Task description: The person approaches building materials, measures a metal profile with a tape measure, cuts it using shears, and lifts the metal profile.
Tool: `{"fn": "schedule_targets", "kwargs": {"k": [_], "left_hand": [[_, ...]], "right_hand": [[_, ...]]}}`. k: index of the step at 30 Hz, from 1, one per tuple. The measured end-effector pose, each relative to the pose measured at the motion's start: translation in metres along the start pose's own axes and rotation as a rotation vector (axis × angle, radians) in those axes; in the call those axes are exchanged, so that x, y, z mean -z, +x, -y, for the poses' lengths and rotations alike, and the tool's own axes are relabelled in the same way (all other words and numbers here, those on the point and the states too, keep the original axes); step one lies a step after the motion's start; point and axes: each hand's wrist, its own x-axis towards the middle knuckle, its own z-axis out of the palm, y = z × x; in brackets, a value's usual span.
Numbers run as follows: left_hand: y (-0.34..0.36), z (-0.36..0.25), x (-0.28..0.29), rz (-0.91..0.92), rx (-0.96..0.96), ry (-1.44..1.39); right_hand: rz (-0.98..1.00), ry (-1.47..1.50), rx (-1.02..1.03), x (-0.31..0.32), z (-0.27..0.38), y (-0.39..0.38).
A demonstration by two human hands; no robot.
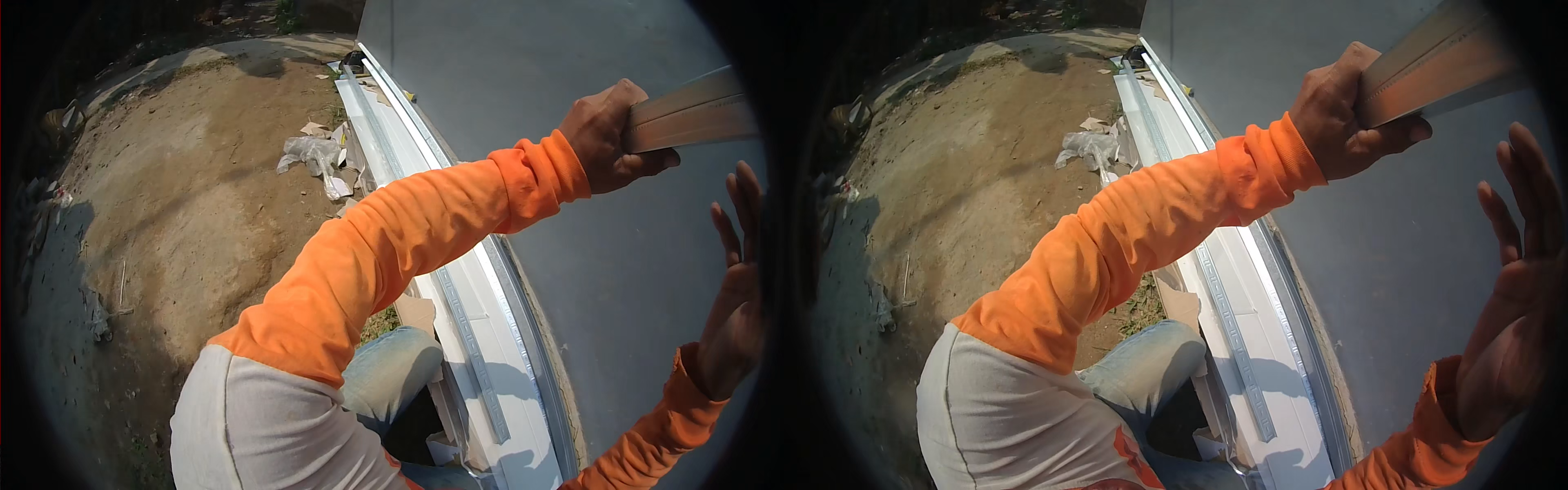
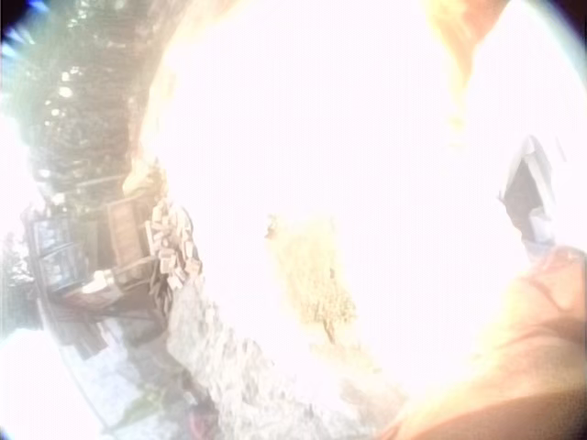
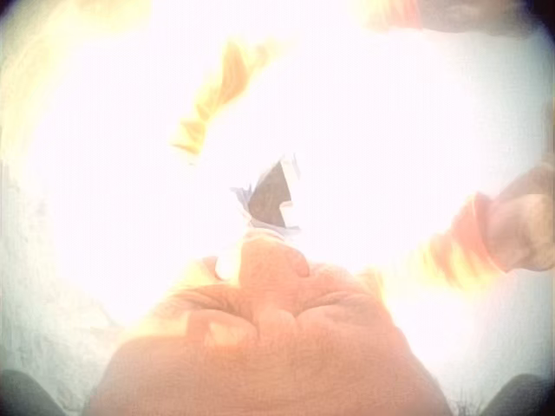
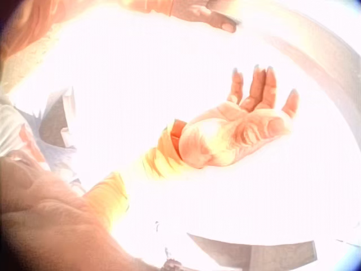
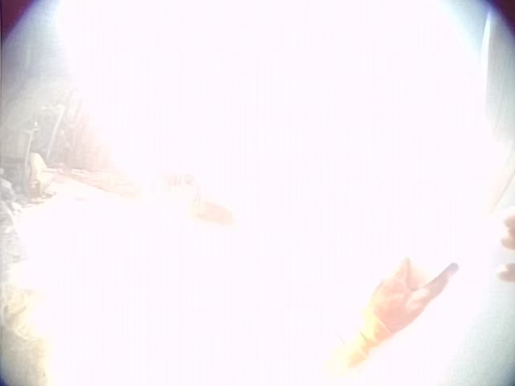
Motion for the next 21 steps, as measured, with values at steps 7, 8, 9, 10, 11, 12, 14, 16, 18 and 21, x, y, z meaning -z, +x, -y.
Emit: {"fn": "schedule_targets", "kwargs": {"k": [7, 8, 9, 10, 11, 12, 14, 16, 18, 21], "left_hand": [[0.019, 0.073, 0.076, 0.074, 0.198, -0.929], [0.019, 0.059, 0.076, 0.075, 0.201, -0.944], [0.023, 0.024, 0.087, -0.186, 0.472, -0.585], [0.027, 0.002, 0.096, -0.441, 0.711, -0.205], [0.021, 0.007, 0.1, -0.441, 0.706, -0.202], [0.007, 0.017, 0.106, -0.529, 0.827, -0.171], [-0.038, 0.045, 0.121, -0.627, 1.019, -0.126], [-0.101, 0.086, 0.13, -0.665, 1.215, 0.056], [-0.159, 0.103, 0.129, -0.656, 1.403, 0.142], [-0.247, 0.114, 0.131, -0.601, 1.616, 0.325]], "right_hand": [[0.151, -0.138, -0.309, -0.121, -0.035, -0.053], [0.211, -0.177, -0.343, -0.128, -0.046, -0.066], [0.211, -0.171, -0.346, -0.14, -0.052, -0.081], [0.275, -0.111, -0.41, -0.149, -0.053, -0.097], [0.339, -0.049, -0.474, -0.157, -0.053, -0.114], [0.309, -0.058, -0.528, -0.163, -0.055, -0.134], [0.294, -0.153, -0.602, -0.166, -0.048, -0.179], [0.346, -0.333, -0.684, -0.158, -0.038, -0.235], [0.436, -0.451, -0.808, -0.147, -0.024, -0.294], [0.548, -0.494, -0.948, -0.155, 0.012, -0.334]]}}
